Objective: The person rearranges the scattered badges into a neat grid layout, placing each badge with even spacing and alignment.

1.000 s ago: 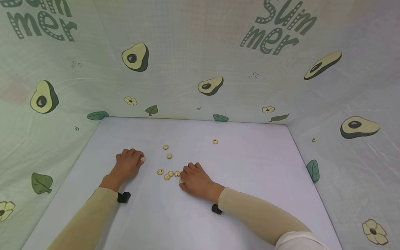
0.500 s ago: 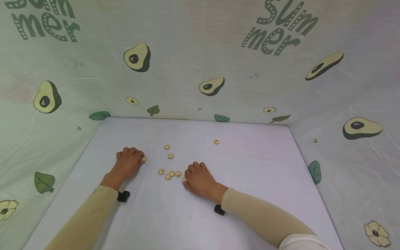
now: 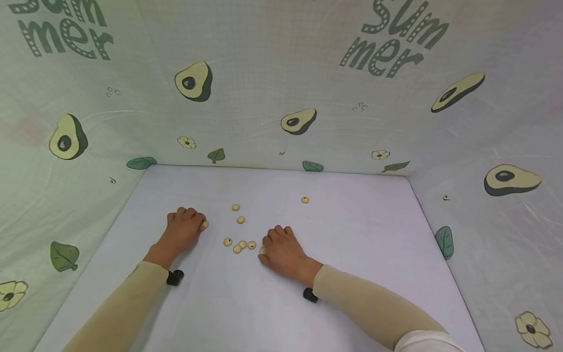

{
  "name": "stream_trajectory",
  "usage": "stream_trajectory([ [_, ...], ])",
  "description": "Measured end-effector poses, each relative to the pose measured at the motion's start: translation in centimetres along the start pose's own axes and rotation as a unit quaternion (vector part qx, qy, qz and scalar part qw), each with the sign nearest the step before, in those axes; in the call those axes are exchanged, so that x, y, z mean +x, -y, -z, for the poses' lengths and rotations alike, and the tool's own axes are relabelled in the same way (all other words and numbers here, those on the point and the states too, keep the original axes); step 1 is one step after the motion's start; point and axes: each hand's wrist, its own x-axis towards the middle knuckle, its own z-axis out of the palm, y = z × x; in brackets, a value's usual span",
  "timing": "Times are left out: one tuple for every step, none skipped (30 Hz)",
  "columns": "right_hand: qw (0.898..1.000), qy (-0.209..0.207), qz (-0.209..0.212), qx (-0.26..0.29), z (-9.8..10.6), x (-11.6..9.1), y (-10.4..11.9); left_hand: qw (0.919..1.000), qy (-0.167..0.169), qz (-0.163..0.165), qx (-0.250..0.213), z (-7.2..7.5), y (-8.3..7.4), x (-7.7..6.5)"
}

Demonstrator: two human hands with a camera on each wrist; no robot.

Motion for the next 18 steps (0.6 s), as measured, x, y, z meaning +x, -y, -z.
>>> stream_trajectory([
  [1.000,0.000,-0.002,-0.002,-0.04,-0.01,-0.04,1.0000,-0.001,0.002,-0.002,-0.01,-0.01,-0.05],
  [1.000,-0.001,-0.003,0.000,-0.04,-0.04,-0.07,1.0000,-0.002,0.003,-0.003,0.00,-0.03,-0.07],
  [1.000,0.000,-0.004,0.002,-0.01,-0.08,-0.11,1.0000,-0.002,0.005,-0.006,0.00,-0.05,-0.11],
  [1.000,0.001,-0.005,0.006,-0.02,-0.12,-0.16,0.9999,-0.002,0.007,-0.008,0.02,-0.07,-0.14],
  [1.000,0.001,-0.005,0.010,-0.05,-0.18,-0.21,0.9999,-0.001,0.009,-0.011,0.03,-0.11,-0.16],
  [1.000,0.002,-0.005,0.015,-0.03,-0.23,-0.26,0.9999,0.000,0.010,-0.014,0.05,-0.13,-0.18],
  [1.000,0.003,-0.007,0.020,0.04,-0.29,-0.31,0.9998,0.001,0.011,-0.015,0.06,-0.15,-0.18],
  [1.000,0.003,-0.008,0.025,0.11,-0.33,-0.36,0.9998,0.002,0.012,-0.017,0.09,-0.17,-0.19],
  [1.000,0.004,-0.009,0.029,0.14,-0.34,-0.42,0.9997,0.003,0.014,-0.019,0.14,-0.19,-0.22],
  [0.999,0.007,-0.009,0.032,0.18,-0.33,-0.49,0.9996,0.005,0.015,-0.021,0.19,-0.22,-0.23],
  [0.999,0.007,-0.008,0.035,0.22,-0.32,-0.56,0.9996,0.006,0.017,-0.023,0.23,-0.24,-0.27],
  [0.999,0.010,-0.007,0.037,0.24,-0.29,-0.63,0.9995,0.005,0.018,-0.024,0.26,-0.25,-0.29],
  [0.999,0.012,-0.004,0.039,0.25,-0.24,-0.68,0.9995,0.005,0.019,-0.025,0.28,-0.28,-0.30],
  [0.999,0.013,-0.001,0.039,0.23,-0.21,-0.72,0.9995,0.004,0.020,-0.026,0.30,-0.31,-0.32],
  [0.999,0.015,0.001,0.037,0.22,-0.17,-0.76,0.9994,0.002,0.020,-0.027,0.28,-0.33,-0.34],
  [0.999,0.015,0.003,0.035,0.25,-0.13,-0.78,0.9994,0.000,0.020,-0.028,0.26,-0.35,-0.33],
  [0.999,0.014,0.003,0.032,0.22,-0.13,-0.81,0.9994,-0.003,0.020,-0.029,0.22,-0.36,-0.34],
  [0.999,0.013,0.000,0.030,0.27,-0.12,-0.80,0.9993,-0.005,0.020,-0.030,0.18,-0.37,-0.36],
])
